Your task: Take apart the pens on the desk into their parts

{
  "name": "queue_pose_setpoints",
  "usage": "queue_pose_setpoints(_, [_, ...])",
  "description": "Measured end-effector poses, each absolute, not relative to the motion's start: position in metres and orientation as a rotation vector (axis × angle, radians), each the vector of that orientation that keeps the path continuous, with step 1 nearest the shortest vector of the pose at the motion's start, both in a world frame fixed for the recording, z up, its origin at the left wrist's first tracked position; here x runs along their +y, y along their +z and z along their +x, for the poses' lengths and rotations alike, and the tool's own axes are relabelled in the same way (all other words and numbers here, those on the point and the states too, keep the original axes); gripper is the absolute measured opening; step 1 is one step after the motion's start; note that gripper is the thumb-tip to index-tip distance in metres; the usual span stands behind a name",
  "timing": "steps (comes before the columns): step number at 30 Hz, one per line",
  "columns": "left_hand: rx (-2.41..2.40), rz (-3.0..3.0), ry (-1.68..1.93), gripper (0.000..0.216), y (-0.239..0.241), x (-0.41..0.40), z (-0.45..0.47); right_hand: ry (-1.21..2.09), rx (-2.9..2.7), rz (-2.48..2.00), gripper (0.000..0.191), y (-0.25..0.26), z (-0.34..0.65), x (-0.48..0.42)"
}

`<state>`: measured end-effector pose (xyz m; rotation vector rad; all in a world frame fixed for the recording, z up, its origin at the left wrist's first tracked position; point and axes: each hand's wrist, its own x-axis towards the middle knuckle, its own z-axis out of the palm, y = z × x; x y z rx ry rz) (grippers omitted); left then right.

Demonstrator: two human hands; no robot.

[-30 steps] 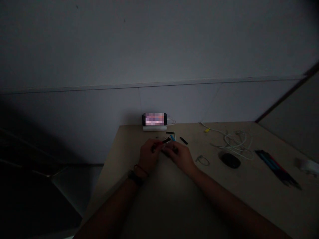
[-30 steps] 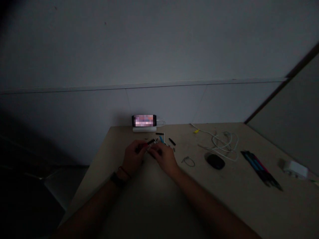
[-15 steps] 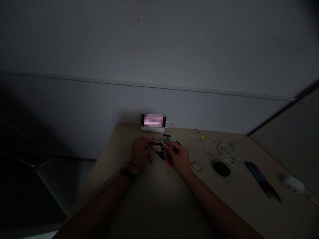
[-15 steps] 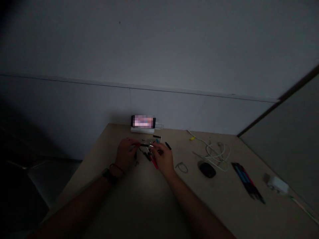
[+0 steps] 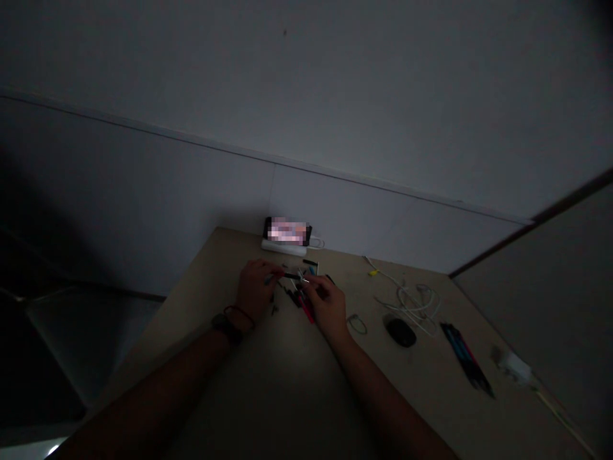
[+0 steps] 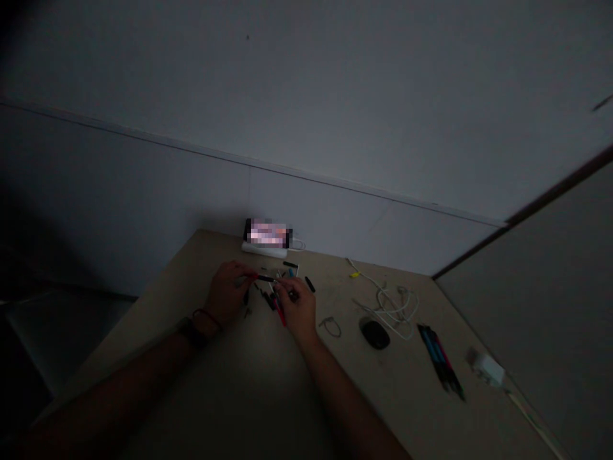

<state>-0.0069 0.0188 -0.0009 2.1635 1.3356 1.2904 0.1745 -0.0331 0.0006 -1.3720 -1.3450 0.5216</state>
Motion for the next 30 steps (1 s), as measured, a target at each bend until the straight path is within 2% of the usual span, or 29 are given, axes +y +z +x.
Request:
queue_pose_setpoints(11, [1.320, 2.193, 1.272, 0.011, -0.0064, 0.0213, -0.0061, 0.530, -1.370, -1.335, 0.021, 0.0010, 0.1730, -0.0337])
queue_pose_setpoints(18, [1.264, 2.176, 1.287, 0.010, -0.0066, 0.0200, -0.0048, 0.552, -1.361, -1.394, 0.025, -0.0012, 0.1758, -0.0336])
queue_pose_setpoints(23, [1.215, 2.171, 1.284, 0.010, -0.0058, 0.0189, -0.0044, 0.615, -1.306, -1.409, 0.033, -0.0034, 0.1757, -0.0340])
queue_pose_setpoints(30, [1.158, 2.175, 1.269, 0.008, -0.0033, 0.0148, -0.0009, 0.518, -1.384, -1.467, 0.047, 0.0037, 0.1704, -0.0380])
